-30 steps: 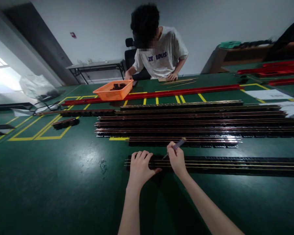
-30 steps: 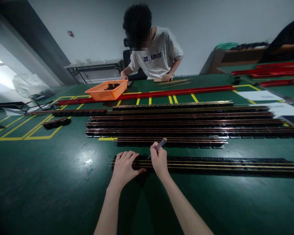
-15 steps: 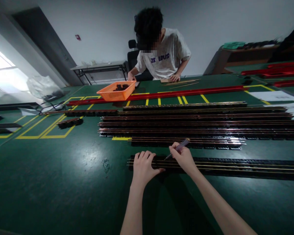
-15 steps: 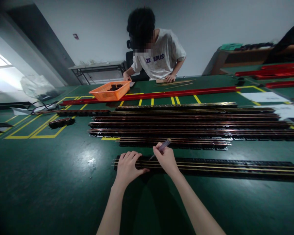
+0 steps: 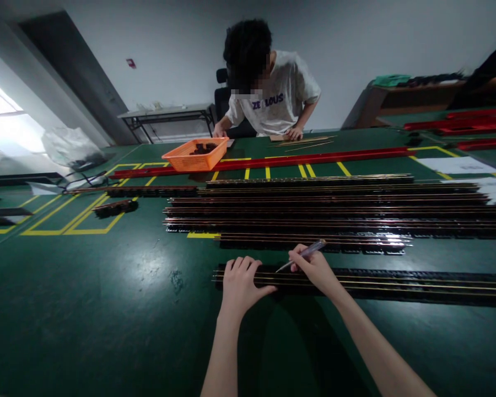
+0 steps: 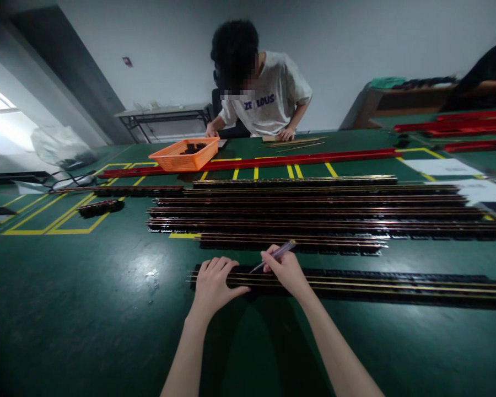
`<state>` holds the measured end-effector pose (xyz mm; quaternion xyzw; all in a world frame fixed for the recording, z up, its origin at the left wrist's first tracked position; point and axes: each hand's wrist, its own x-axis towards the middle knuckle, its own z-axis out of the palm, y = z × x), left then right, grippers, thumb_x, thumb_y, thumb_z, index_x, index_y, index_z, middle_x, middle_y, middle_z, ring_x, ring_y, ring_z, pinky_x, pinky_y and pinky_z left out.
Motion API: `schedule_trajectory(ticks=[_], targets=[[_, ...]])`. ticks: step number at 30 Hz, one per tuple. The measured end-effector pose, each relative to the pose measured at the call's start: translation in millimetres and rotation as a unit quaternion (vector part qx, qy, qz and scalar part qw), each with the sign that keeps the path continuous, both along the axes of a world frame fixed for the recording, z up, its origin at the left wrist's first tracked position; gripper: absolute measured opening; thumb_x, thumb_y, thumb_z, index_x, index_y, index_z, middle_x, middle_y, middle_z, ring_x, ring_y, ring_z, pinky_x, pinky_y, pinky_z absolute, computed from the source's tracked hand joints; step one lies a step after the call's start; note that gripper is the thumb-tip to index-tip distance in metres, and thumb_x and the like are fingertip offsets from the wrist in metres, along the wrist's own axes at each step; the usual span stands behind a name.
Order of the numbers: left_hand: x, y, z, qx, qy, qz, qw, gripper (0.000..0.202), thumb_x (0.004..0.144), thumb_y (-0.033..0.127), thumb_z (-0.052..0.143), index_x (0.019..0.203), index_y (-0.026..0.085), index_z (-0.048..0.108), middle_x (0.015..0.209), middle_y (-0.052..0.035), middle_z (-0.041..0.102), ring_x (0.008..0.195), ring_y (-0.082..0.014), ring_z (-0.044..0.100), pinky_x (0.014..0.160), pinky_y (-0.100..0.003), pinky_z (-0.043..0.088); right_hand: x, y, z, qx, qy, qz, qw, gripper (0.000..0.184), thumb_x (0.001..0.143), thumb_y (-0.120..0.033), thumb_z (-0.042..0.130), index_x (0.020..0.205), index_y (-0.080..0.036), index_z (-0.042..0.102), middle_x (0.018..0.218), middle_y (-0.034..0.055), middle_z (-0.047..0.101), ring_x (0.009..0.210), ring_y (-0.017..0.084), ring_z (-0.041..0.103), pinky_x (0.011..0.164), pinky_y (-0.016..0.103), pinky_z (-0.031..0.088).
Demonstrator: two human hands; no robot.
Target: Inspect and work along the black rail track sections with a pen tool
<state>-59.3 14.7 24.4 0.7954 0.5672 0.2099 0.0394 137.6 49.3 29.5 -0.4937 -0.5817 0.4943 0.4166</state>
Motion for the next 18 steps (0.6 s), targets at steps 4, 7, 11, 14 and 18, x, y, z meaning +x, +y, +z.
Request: schedule_trajectory(ticks=[4, 7, 11, 14, 18], targets=[[1, 0, 0.6, 0.002, 0.0, 0.003, 1.0, 0.046, 0.066, 0.053, 0.067, 0.097, 0.02, 0.06, 0.095, -0.0051, 0.064, 0.09, -0.0241, 0.056, 0.084, -0.044, 0.04, 0, -1, -1.4, 0.01, -0.002, -0.017, 1.0, 0.034, 0.078, -0.05, 0.053, 0.063, -0.02, 0.05, 0.049, -0.0024, 0.056, 0.05, 0.014, 0.054, 0.055, 0.027, 0.042], [1, -1, 1.6, -0.002, 0.0, 0.006, 1.0, 0.045, 0.066, 0.051, 0.068, 0.096, 0.02, 0.061, 0.096, -0.0048, 0.064, 0.091, -0.0237, 0.056, 0.085, -0.044, 0.04, 1, -1, -4.4, 0.021, -0.013, -0.029, 0.999, 0.035, 0.079, -0.05, 0.052, 0.061, -0.02, 0.05, 0.048, -0.0024, 0.055, 0.049, 0.014, 0.053, 0.055, 0.027, 0.041], [1, -1, 2.4, -0.01, 0.007, 0.006, 1.0, 0.045, 0.066, 0.052, 0.068, 0.096, 0.019, 0.061, 0.097, -0.0054, 0.064, 0.091, -0.0245, 0.056, 0.085, -0.044, 0.04, 5, 0, -9.0, 0.025, -0.023, -0.044, 0.998, 0.033, 0.081, -0.047, 0.05, 0.061, -0.02, 0.049, 0.047, -0.0027, 0.054, 0.048, 0.014, 0.05, 0.054, 0.026, 0.039], [1, -1, 2.5, -0.017, 0.009, 0.008, 1.0, 0.046, 0.066, 0.052, 0.068, 0.097, 0.018, 0.061, 0.097, -0.0058, 0.064, 0.092, -0.0247, 0.056, 0.086, -0.045, 0.04, 6, 1, -10.5, 0.028, -0.021, -0.053, 0.998, 0.031, 0.081, -0.044, 0.05, 0.061, -0.02, 0.048, 0.045, -0.0037, 0.05, 0.046, 0.013, 0.046, 0.052, 0.025, 0.037], [1, -1, 2.1, -0.018, 0.01, 0.007, 1.0, 0.047, 0.066, 0.053, 0.067, 0.098, 0.018, 0.061, 0.098, -0.0059, 0.064, 0.093, -0.0246, 0.055, 0.087, -0.045, 0.04, 7, 1, -10.9, 0.028, -0.01, -0.078, 0.997, 0.029, 0.08, -0.04, 0.049, 0.059, -0.021, 0.046, 0.044, -0.0052, 0.043, 0.044, 0.011, 0.041, 0.049, 0.024, 0.033]])
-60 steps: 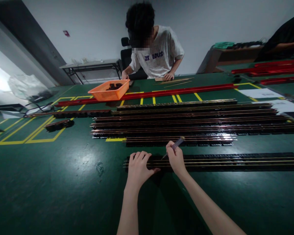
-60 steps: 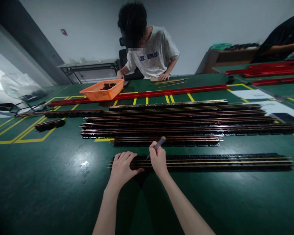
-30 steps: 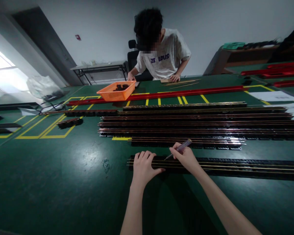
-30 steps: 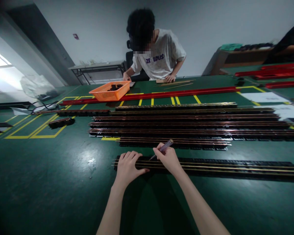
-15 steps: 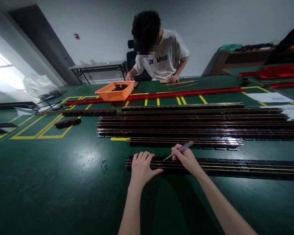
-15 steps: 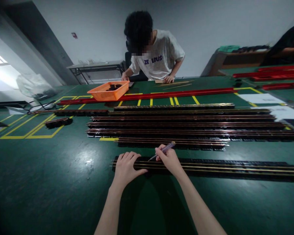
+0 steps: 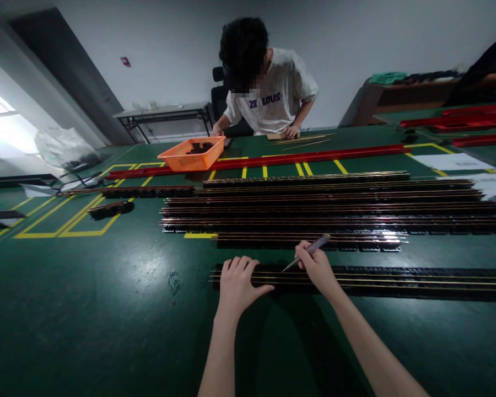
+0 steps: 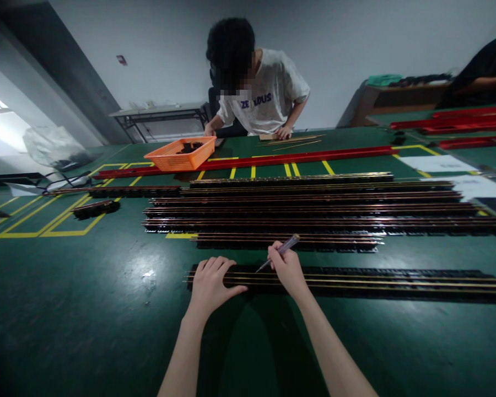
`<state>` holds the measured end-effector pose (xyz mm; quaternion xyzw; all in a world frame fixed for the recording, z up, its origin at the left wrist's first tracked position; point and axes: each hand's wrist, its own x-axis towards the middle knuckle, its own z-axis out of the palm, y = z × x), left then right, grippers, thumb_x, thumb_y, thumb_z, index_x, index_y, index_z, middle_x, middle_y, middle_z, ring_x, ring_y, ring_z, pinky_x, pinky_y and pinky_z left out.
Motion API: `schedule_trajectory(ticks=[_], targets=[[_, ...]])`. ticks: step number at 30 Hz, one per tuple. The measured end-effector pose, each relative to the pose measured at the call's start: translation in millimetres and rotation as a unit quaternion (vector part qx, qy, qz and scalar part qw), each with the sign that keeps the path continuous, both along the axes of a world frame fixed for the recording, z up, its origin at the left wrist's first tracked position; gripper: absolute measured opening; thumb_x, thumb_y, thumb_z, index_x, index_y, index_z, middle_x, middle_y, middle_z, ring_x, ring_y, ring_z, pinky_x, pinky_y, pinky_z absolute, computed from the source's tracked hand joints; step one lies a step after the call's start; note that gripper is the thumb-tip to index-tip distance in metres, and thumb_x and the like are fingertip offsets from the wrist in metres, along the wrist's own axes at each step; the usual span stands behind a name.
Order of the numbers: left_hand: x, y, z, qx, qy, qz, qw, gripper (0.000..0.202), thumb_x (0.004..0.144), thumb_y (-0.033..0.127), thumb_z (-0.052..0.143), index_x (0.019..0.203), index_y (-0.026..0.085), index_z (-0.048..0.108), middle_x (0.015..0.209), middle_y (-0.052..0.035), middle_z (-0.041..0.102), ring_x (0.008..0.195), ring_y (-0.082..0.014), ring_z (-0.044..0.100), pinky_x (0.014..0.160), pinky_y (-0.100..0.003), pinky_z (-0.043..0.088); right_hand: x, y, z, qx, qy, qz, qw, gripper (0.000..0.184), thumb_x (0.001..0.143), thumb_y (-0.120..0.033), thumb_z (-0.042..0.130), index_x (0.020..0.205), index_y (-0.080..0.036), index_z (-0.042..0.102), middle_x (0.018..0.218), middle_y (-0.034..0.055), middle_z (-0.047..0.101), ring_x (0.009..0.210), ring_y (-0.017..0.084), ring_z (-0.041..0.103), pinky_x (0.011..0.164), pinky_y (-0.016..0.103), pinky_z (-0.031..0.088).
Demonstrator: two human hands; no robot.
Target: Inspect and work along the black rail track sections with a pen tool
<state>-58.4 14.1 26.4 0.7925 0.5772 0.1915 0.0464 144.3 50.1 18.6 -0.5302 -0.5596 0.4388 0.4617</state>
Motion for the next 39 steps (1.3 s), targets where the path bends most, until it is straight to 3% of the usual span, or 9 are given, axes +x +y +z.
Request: schedule_trajectory(ticks=[9, 18, 30, 39], targets=[[-1, 1, -1.4, 0.005, 0.002, -0.005, 1.0, 0.049, 0.066, 0.055, 0.066, 0.097, 0.018, 0.061, 0.097, -0.0056, 0.063, 0.092, -0.0241, 0.055, 0.086, -0.045, 0.04, 3, 1, -4.8, 0.013, 0.05, -0.084, 0.995, 0.023, 0.076, -0.03, 0.048, 0.056, -0.021, 0.042, 0.05, -0.0043, 0.042, 0.047, 0.011, 0.04, 0.047, 0.024, 0.034], [-1, 0, -1.4, -0.002, 0.001, -0.007, 1.0, 0.049, 0.068, 0.056, 0.064, 0.099, 0.018, 0.061, 0.098, -0.0056, 0.063, 0.092, -0.0243, 0.055, 0.086, -0.045, 0.04, 2, 1, -3.2, 0.006, 0.039, -0.071, 0.997, 0.026, 0.078, -0.035, 0.048, 0.057, -0.021, 0.042, 0.05, -0.0045, 0.042, 0.046, 0.011, 0.04, 0.047, 0.024, 0.034], [1, -3, 0.2, -0.021, 0.011, -0.001, 1.0, 0.046, 0.07, 0.047, 0.065, 0.105, 0.019, 0.058, 0.104, -0.0057, 0.061, 0.099, -0.0255, 0.054, 0.091, -0.048, 0.038, -9, -3, -1.3, 0.037, 0.025, -0.101, 0.994, 0.022, 0.078, -0.031, 0.045, 0.059, -0.022, 0.04, 0.051, -0.0055, 0.037, 0.048, 0.011, 0.037, 0.048, 0.023, 0.032], [-11, -2, 0.8, -0.018, 0.011, -0.002, 1.0, 0.043, 0.07, 0.047, 0.065, 0.104, 0.02, 0.059, 0.104, -0.0051, 0.061, 0.099, -0.0254, 0.053, 0.092, -0.048, 0.036, -27, -5, 0.7, 0.029, 0.026, -0.116, 0.992, 0.023, 0.079, -0.033, 0.044, 0.059, -0.022, 0.04, 0.051, -0.0058, 0.034, 0.048, 0.011, 0.035, 0.048, 0.023, 0.03]])
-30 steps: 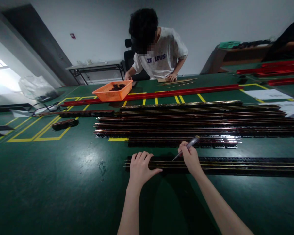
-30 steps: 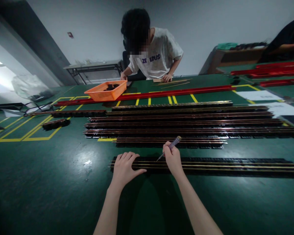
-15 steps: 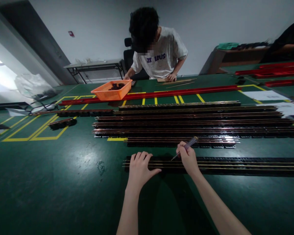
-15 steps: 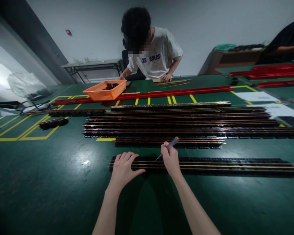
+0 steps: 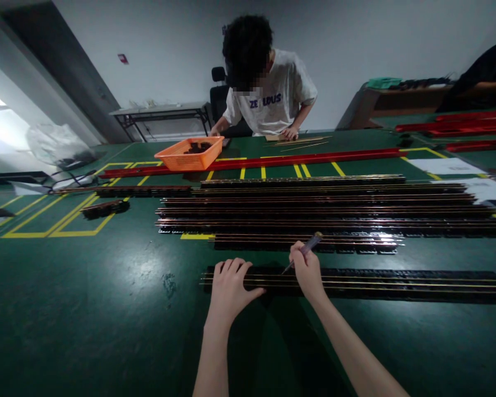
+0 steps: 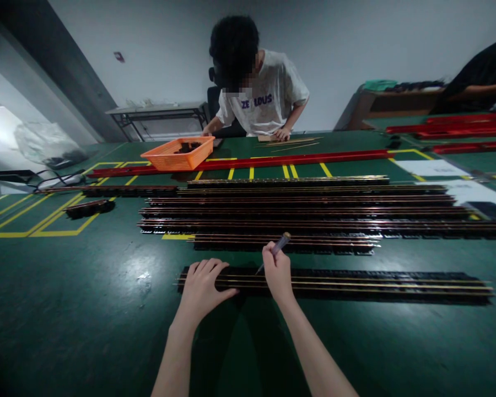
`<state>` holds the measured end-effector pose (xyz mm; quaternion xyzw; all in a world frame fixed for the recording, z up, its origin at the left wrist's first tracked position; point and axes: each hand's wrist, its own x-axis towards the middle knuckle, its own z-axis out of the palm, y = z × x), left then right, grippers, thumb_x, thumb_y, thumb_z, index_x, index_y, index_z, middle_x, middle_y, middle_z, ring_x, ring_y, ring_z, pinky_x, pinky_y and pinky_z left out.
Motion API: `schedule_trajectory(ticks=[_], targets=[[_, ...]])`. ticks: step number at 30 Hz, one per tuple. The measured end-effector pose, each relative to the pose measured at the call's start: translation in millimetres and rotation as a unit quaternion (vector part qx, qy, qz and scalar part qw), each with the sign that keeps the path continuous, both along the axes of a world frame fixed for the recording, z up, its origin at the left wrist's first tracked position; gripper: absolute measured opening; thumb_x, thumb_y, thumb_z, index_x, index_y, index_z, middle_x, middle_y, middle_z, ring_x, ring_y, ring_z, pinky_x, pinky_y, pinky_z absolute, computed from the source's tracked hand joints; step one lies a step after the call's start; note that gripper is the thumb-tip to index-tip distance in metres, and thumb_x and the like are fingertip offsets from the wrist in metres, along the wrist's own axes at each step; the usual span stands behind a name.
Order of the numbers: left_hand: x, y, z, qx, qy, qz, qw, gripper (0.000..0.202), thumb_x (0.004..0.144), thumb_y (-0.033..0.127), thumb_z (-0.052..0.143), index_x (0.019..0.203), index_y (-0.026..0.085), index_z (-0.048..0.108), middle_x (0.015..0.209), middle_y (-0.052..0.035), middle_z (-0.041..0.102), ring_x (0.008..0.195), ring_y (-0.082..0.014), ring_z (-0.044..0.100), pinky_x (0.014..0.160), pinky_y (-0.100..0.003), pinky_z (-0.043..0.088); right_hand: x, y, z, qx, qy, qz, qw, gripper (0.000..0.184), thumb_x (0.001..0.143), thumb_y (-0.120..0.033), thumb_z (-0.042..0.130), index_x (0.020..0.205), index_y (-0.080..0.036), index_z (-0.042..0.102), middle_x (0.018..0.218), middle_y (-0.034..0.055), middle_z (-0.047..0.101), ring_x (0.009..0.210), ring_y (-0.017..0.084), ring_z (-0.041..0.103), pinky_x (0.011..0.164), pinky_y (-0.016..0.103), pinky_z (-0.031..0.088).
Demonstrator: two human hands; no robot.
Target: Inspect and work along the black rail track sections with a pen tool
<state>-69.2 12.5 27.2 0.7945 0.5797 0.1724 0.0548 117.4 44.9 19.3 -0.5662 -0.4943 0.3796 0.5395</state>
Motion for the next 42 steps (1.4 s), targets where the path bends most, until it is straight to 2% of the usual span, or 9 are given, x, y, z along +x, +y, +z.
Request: schedule_trajectory(ticks=[9, 13, 21, 24, 26, 30, 35, 42], targets=[[8, -2, 1.8, 0.0, -0.003, 0.006, 1.0, 0.044, 0.062, 0.046, 0.071, 0.096, 0.02, 0.06, 0.097, -0.0036, 0.061, 0.095, -0.0245, 0.055, 0.091, -0.048, 0.038, -34, -4, 4.4, 0.01, 0.011, 0.015, 1.0, 0.028, 0.081, -0.038, 0.043, 0.059, -0.022, 0.036, 0.05, -0.0062, 0.031, 0.046, 0.01, 0.033, 0.046, 0.023, 0.029], [3, -1, 0.9, -0.008, -0.008, 0.009, 1.0, 0.045, 0.062, 0.047, 0.071, 0.095, 0.018, 0.06, 0.097, -0.004, 0.061, 0.093, -0.0239, 0.054, 0.089, -0.046, 0.039, -37, -5, 4.6, 0.014, 0.002, 0.025, 1.0, 0.028, 0.081, -0.037, 0.043, 0.059, -0.022, 0.036, 0.05, -0.006, 0.033, 0.046, 0.01, 0.034, 0.047, 0.023, 0.03], [1, 1, -2.7, 0.007, -0.02, 0.005, 1.0, 0.046, 0.061, 0.05, 0.071, 0.095, 0.019, 0.061, 0.095, -0.0043, 0.062, 0.089, -0.0236, 0.055, 0.085, -0.045, 0.04, -24, -3, 7.6, -0.009, -0.047, 0.06, 0.997, 0.031, 0.081, -0.04, 0.044, 0.057, -0.022, 0.037, 0.05, -0.0051, 0.035, 0.047, 0.011, 0.037, 0.049, 0.024, 0.032], [1, 1, -2.1, 0.008, -0.028, 0.002, 1.0, 0.046, 0.062, 0.049, 0.07, 0.096, 0.02, 0.061, 0.095, -0.0042, 0.062, 0.09, -0.0234, 0.055, 0.085, -0.044, 0.04, -12, -1, 15.1, -0.003, -0.102, 0.111, 0.989, 0.032, 0.079, -0.041, 0.048, 0.055, -0.021, 0.041, 0.046, -0.005, 0.039, 0.045, 0.012, 0.039, 0.049, 0.024, 0.032], [1, 1, -1.0, 0.001, -0.03, -0.001, 1.0, 0.045, 0.062, 0.047, 0.071, 0.097, 0.02, 0.061, 0.095, -0.0039, 0.061, 0.09, -0.0231, 0.054, 0.085, -0.043, 0.04, -3, 0, 19.8, -0.016, -0.126, 0.159, 0.979, 0.029, 0.078, -0.04, 0.051, 0.057, -0.021, 0.047, 0.046, -0.0038, 0.046, 0.047, 0.014, 0.046, 0.052, 0.025, 0.036], [1, 1, 0.6, -0.009, -0.025, 0.001, 1.0, 0.043, 0.061, 0.045, 0.073, 0.095, 0.021, 0.061, 0.094, -0.0033, 0.061, 0.09, -0.0233, 0.054, 0.085, -0.043, 0.04, 12, 0, 24.7, -0.032, -0.109, 0.223, 0.968, 0.022, 0.076, -0.036, 0.057, 0.062, -0.02, 0.055, 0.055, -0.0015, 0.057, 0.058, 0.016, 0.056, 0.063, 0.028, 0.041], [0, 1, -2.1, -0.005, -0.024, -0.008, 1.0, 0.045, 0.065, 0.051, 0.068, 0.097, 0.021, 0.061, 0.095, -0.0039, 0.062, 0.09, -0.0236, 0.054, 0.085, -0.043, 0.04, 18, -2, 23.1, -0.045, -0.067, 0.226, 0.971, 0.02, 0.074, -0.035, 0.059, 0.063, -0.019, 0.057, 0.058, -0.0004, 0.061, 0.062, 0.017, 0.058, 0.066, 0.029, 0.043], [-1, 1, -2.2, -0.005, -0.02, -0.01, 1.0, 0.046, 0.064, 0.051, 0.069, 0.098, 0.021, 0.06, 0.096, -0.0041, 0.062, 0.091, -0.0242, 0.055, 0.085, -0.044, 0.04, 19, -3, 17.6, -0.03, -0.074, 0.213, 0.974, 0.024, 0.077, -0.038, 0.057, 0.061, -0.019, 0.057, 0.057, -0.0002, 0.062, 0.06, 0.016, 0.058, 0.063, 0.028, 0.043]])
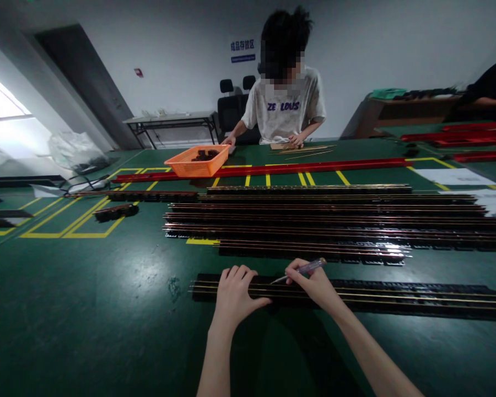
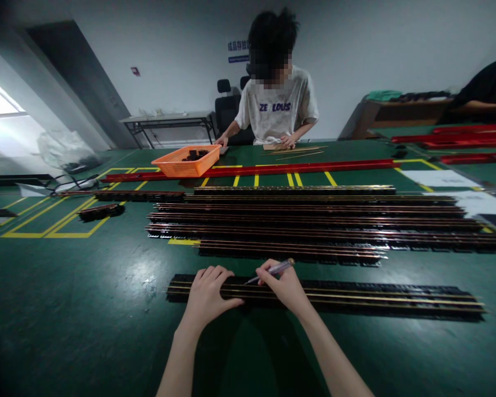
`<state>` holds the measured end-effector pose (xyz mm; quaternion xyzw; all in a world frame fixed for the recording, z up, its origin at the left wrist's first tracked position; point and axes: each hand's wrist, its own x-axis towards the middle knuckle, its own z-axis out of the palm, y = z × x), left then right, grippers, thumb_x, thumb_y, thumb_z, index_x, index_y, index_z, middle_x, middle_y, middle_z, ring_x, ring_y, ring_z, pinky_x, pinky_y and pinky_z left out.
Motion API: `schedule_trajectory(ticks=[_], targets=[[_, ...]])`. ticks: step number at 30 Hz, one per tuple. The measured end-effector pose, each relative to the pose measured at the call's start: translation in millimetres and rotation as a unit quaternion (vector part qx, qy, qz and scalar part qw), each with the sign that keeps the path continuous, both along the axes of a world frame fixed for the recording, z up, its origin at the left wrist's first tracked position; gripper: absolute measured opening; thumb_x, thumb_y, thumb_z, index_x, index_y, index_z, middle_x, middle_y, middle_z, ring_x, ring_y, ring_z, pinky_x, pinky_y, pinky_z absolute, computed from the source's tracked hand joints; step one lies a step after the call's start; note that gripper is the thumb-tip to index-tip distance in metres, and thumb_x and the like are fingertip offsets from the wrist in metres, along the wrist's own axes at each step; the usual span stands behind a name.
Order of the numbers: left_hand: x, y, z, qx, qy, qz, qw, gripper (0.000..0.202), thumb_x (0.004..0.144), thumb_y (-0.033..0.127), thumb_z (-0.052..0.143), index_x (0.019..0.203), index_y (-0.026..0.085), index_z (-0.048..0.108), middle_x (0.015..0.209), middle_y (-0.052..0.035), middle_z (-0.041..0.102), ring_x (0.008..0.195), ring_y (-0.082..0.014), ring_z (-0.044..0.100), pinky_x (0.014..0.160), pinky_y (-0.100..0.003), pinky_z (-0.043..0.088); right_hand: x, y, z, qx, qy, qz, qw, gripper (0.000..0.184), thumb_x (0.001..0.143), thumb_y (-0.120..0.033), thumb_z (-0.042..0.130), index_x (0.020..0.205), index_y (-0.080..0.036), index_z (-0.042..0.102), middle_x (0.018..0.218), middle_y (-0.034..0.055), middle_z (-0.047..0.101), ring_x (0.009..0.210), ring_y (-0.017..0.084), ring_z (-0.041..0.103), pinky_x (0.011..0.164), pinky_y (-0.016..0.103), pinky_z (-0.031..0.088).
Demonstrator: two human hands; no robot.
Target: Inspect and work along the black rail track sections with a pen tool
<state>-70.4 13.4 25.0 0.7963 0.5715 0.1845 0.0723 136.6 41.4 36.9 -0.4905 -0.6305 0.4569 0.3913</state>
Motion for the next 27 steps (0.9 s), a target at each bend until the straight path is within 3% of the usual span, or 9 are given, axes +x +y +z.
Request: schedule_trajectory(ticks=[7, 18, 27], targets=[[-1, 0, -1.8, 0.002, 0.001, -0.004, 1.0, 0.046, 0.066, 0.055, 0.066, 0.098, 0.022, 0.06, 0.098, -0.0046, 0.062, 0.093, -0.0251, 0.054, 0.085, -0.045, 0.04, 5, 2, -11.6, -0.002, 0.019, -0.051, 0.999, 0.03, 0.08, -0.042, 0.051, 0.06, -0.02, 0.053, 0.047, -0.0018, 0.056, 0.048, 0.014, 0.051, 0.053, 0.026, 0.039], [1, 0, 1.5, 0.004, 0.006, -0.003, 1.0, 0.048, 0.063, 0.054, 0.069, 0.097, 0.022, 0.06, 0.097, -0.0047, 0.062, 0.092, -0.0244, 0.055, 0.085, -0.044, 0.04, 9, 1, -16.5, -0.001, 0.05, -0.127, 0.991, 0.032, 0.08, -0.04, 0.049, 0.055, -0.021, 0.047, 0.043, -0.0049, 0.042, 0.043, 0.011, 0.04, 0.047, 0.024, 0.032], [-2, 1, -2.2, 0.009, 0.003, -0.01, 1.0, 0.048, 0.066, 0.056, 0.066, 0.099, 0.021, 0.06, 0.098, -0.0045, 0.062, 0.092, -0.0242, 0.055, 0.085, -0.044, 0.04, 9, 2, -19.1, -0.006, 0.052, -0.122, 0.991, 0.033, 0.08, -0.042, 0.05, 0.056, -0.02, 0.049, 0.043, -0.0042, 0.044, 0.042, 0.011, 0.041, 0.046, 0.024, 0.034]])
